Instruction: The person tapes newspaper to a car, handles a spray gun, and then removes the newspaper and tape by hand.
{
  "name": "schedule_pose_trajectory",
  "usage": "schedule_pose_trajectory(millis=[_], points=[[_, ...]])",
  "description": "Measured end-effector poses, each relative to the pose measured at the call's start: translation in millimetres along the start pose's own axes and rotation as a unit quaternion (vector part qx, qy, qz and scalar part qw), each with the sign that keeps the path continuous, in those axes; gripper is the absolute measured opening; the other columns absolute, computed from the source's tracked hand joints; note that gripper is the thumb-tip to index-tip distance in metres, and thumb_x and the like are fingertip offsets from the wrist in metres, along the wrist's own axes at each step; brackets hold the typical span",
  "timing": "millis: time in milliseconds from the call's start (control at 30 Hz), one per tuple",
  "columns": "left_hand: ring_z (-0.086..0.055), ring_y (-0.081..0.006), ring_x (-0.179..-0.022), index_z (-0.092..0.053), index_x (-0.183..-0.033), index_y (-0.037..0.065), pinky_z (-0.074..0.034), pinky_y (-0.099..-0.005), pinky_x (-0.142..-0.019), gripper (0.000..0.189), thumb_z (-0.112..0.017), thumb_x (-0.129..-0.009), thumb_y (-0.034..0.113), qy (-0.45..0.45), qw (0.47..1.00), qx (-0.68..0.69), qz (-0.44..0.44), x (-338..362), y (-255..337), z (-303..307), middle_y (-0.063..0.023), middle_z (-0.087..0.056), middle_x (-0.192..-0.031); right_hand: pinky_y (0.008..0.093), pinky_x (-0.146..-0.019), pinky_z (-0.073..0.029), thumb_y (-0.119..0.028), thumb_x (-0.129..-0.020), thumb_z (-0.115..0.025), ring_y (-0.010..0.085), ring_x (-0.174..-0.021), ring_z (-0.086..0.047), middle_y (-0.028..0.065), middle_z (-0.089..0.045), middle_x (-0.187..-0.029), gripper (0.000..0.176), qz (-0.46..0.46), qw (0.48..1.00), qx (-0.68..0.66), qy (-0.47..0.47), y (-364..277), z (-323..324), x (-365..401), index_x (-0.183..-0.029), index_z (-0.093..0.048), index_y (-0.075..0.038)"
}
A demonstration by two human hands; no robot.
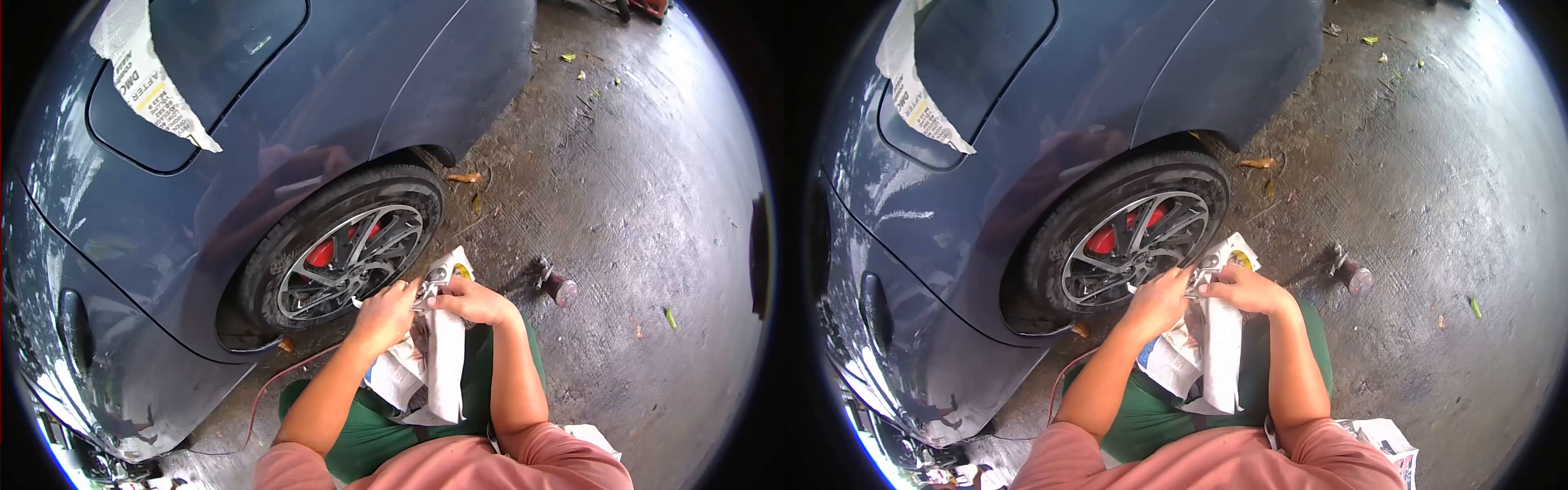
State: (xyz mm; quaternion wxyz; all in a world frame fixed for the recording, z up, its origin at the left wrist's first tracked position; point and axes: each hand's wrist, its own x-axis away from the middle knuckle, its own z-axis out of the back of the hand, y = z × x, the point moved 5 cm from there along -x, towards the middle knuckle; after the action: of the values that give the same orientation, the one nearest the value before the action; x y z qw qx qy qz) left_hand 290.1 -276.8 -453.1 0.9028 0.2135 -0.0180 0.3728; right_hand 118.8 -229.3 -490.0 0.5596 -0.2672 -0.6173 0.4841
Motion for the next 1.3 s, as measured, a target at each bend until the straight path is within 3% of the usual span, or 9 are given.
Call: schedule_pose_trajectory(millis=[200,267,600,733,800,867,1100,1233,1300], points=[[-0.066,-0.0384,-0.109,-0.066,-0.113,0.005,-0.05,-0.0523,-0.094,0.027,-0.052,-0.09,0.009,-0.016,0.993,0.059,0.106,-0.8,-6.7,14.0,-0.0187,-0.072,-0.11,0.0341,-0.1,-0.049,-0.033,-0.099,-0.069,0.0186,-0.109,-0.064,0.0114,-0.071,-0.114,0.044,0.071,0.997,-0.023,-0.024,12.2,1.3,-5.5,-0.126,-0.069,0.003],[-0.065,-0.0348,-0.114,-0.069,-0.11,0.002,-0.045,-0.0489,-0.1,0.027,-0.053,-0.088,0.007,0.053,0.998,0.012,0.015,-0.6,-13.7,12.4,-0.0192,-0.072,-0.109,0.0338,-0.1,-0.048,-0.03,-0.1,-0.068,0.018,-0.109,-0.064,0.0106,-0.072,-0.117,0.041,0.109,0.994,-0.023,0.007,7.4,12.0,0.0,-0.123,-0.071,0.003],[-0.056,-0.0383,-0.12,-0.07,-0.12,0.001,-0.044,-0.0427,-0.105,0.038,-0.052,-0.087,0.002,0.067,0.984,0.163,0.04,-10.0,-22.3,-3.6,-0.0206,-0.055,-0.131,0.0262,-0.077,-0.052,-0.018,-0.092,-0.075,0.0075,-0.083,-0.064,0.0005,-0.071,-0.092,0.017,0.114,0.958,-0.216,0.152,13.5,50.7,25.6,-0.101,-0.072,-0.003],[-0.059,-0.0423,-0.116,-0.064,-0.134,0.002,-0.046,-0.0452,-0.104,0.055,-0.053,-0.08,-0.003,0.072,0.981,0.174,0.045,-18.8,-4.9,8.1,-0.0235,-0.059,-0.12,0.0308,-0.089,-0.05,-0.037,-0.087,-0.083,0.016,-0.107,-0.059,0.0094,-0.065,-0.116,0.062,0.174,0.981,-0.04,0.074,1.5,13.7,12.3,-0.133,-0.06,-0.003],[-0.064,-0.0315,-0.121,-0.024,-0.165,0.013,-0.044,-0.0347,-0.107,0.089,-0.052,-0.083,-0.01,0.133,0.936,0.32,0.058,-17.4,13.7,20.9,-0.024,-0.064,-0.132,0.0387,-0.102,-0.045,-0.046,-0.08,-0.084,0.0325,-0.116,-0.058,0.0226,-0.058,-0.119,0.091,0.171,0.982,0.012,0.073,2.8,0.8,2.1,-0.15,-0.046,-0.001],[-0.063,-0.0241,-0.124,-0.013,-0.167,0.012,-0.043,-0.0315,-0.107,0.093,-0.054,-0.086,-0.012,0.13,0.872,0.469,0.058,-22.0,2.7,7.4,-0.0226,-0.064,-0.136,0.0396,-0.102,-0.044,-0.046,-0.078,-0.086,0.0369,-0.119,-0.056,0.0275,-0.055,-0.122,0.096,0.19,0.975,0.042,0.11,7.0,-2.1,-9.9,-0.151,-0.044,0.0],[-0.069,-0.0179,-0.105,-0.039,-0.152,-0.003,-0.052,-0.0298,-0.094,0.065,-0.059,-0.091,-0.013,0.21,0.859,0.462,0.07,-20.1,2.5,-9.9,-0.017,-0.073,-0.115,0.0502,-0.09,-0.05,-0.023,-0.083,-0.079,0.0438,-0.104,-0.063,0.0239,-0.066,-0.102,0.037,0.217,0.945,0.126,0.211,-10.9,7.9,-3.8,-0.111,-0.063,-0.004],[-0.067,-0.0261,-0.114,-0.045,-0.139,-0.004,-0.055,-0.0338,-0.097,0.047,-0.059,-0.095,-0.011,0.296,0.796,0.523,0.07,-15.4,0.0,-3.2,-0.0208,-0.053,-0.141,0.0535,-0.081,-0.05,-0.016,-0.084,-0.076,0.0462,-0.094,-0.063,0.0247,-0.064,-0.095,0.029,0.148,0.898,0.096,0.403,12.8,31.4,-5.3,-0.103,-0.06,-0.003],[-0.049,-0.0347,-0.137,-0.038,-0.146,-0.004,-0.041,-0.0458,-0.113,0.055,-0.063,-0.099,0.01,0.306,0.911,0.278,-0.003,-4.0,3.9,1.2,-0.024,-0.047,-0.147,0.0544,-0.078,-0.049,-0.013,-0.084,-0.074,0.0459,-0.088,-0.062,0.0235,-0.062,-0.093,0.026,0.17,0.818,0.023,0.548,11.3,43.2,3.3,-0.103,-0.059,-0.002]])
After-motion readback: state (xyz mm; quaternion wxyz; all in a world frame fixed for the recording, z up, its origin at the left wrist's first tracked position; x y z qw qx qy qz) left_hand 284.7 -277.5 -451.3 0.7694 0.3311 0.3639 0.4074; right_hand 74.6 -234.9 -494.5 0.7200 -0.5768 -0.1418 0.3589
